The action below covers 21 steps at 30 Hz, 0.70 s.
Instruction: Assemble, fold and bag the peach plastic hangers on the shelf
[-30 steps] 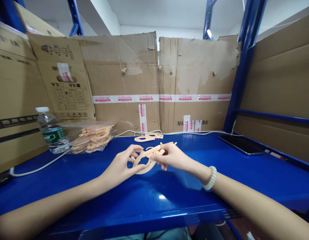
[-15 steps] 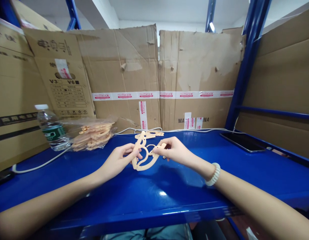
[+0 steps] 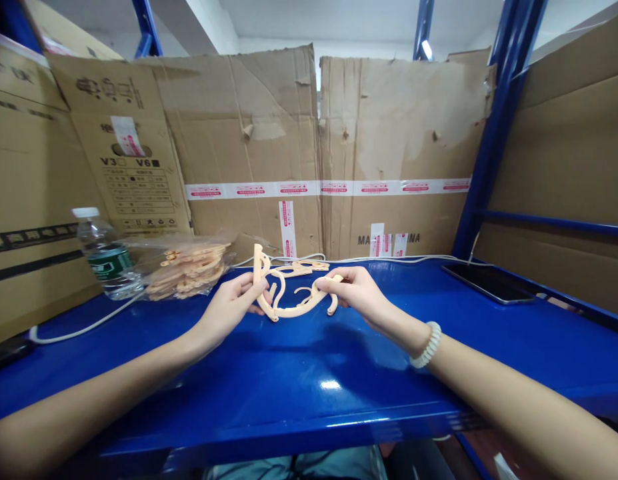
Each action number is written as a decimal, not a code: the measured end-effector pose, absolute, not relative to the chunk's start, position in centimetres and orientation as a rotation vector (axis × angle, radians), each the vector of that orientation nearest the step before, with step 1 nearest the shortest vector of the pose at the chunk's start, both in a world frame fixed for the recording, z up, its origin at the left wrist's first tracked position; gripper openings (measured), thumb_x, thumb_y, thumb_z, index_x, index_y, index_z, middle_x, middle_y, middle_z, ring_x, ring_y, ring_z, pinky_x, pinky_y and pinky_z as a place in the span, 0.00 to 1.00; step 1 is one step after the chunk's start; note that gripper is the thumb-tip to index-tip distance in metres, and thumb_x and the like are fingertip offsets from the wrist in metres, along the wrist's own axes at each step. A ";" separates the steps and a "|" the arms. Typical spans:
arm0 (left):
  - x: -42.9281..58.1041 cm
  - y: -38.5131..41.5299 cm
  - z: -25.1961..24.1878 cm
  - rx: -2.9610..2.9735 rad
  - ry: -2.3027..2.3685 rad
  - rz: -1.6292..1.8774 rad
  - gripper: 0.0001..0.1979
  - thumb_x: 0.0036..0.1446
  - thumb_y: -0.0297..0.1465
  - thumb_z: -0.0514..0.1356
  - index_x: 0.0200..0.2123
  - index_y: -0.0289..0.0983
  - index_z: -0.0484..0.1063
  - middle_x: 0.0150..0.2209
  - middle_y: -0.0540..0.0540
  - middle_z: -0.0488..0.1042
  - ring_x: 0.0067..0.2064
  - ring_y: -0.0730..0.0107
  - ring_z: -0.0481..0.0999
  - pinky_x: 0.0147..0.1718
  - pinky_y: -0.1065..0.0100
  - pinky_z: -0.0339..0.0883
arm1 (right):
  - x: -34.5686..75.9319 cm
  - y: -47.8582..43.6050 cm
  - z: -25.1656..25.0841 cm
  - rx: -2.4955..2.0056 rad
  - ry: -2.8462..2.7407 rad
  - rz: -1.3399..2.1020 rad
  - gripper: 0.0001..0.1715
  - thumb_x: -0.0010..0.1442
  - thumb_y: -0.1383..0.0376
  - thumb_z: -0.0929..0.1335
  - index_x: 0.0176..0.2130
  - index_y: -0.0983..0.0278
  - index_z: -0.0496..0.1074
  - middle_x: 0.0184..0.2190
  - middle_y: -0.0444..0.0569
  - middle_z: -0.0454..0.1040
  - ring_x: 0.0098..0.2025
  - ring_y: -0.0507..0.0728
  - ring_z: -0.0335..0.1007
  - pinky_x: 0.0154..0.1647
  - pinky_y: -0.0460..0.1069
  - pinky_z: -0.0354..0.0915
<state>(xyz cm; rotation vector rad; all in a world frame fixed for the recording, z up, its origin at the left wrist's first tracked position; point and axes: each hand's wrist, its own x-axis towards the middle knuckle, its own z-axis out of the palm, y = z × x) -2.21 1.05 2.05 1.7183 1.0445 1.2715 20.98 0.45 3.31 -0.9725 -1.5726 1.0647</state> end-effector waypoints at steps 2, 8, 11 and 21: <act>-2.2 1.0 2.1 1.722 1.047 1.278 0.12 0.56 0.38 0.57 0.33 0.33 0.67 0.25 0.48 0.75 0.24 0.67 0.78 0.23 0.70 0.72 | 20.9 0.4 3.2 -0.963 -1.537 1.094 0.17 0.45 0.56 0.75 0.24 0.68 0.74 0.18 0.46 0.72 0.18 0.47 0.58 0.18 0.44 0.48; -2.3 1.2 2.0 1.751 1.070 1.273 0.13 0.55 0.40 0.57 0.33 0.33 0.68 0.25 0.48 0.74 0.24 0.65 0.78 0.24 0.67 0.73 | 20.5 0.5 2.7 -0.952 -1.473 1.173 0.17 0.45 0.56 0.75 0.25 0.69 0.74 0.17 0.45 0.71 0.17 0.47 0.60 0.17 0.44 0.46; -2.6 1.5 1.7 1.822 1.091 1.285 0.14 0.57 0.41 0.56 0.31 0.34 0.67 0.25 0.48 0.74 0.25 0.65 0.77 0.26 0.66 0.72 | 20.8 1.0 2.4 -0.928 -1.427 1.161 0.17 0.45 0.56 0.75 0.26 0.68 0.74 0.19 0.44 0.70 0.18 0.47 0.60 0.16 0.44 0.46; -2.1 0.4 1.9 2.071 1.066 1.129 0.16 0.58 0.43 0.55 0.29 0.35 0.67 0.25 0.51 0.68 0.28 0.70 0.70 0.28 0.70 0.64 | 21.2 1.7 1.8 -0.790 -1.414 1.333 0.20 0.41 0.60 0.78 0.28 0.65 0.68 0.24 0.43 0.71 0.27 0.50 0.70 0.28 0.46 0.68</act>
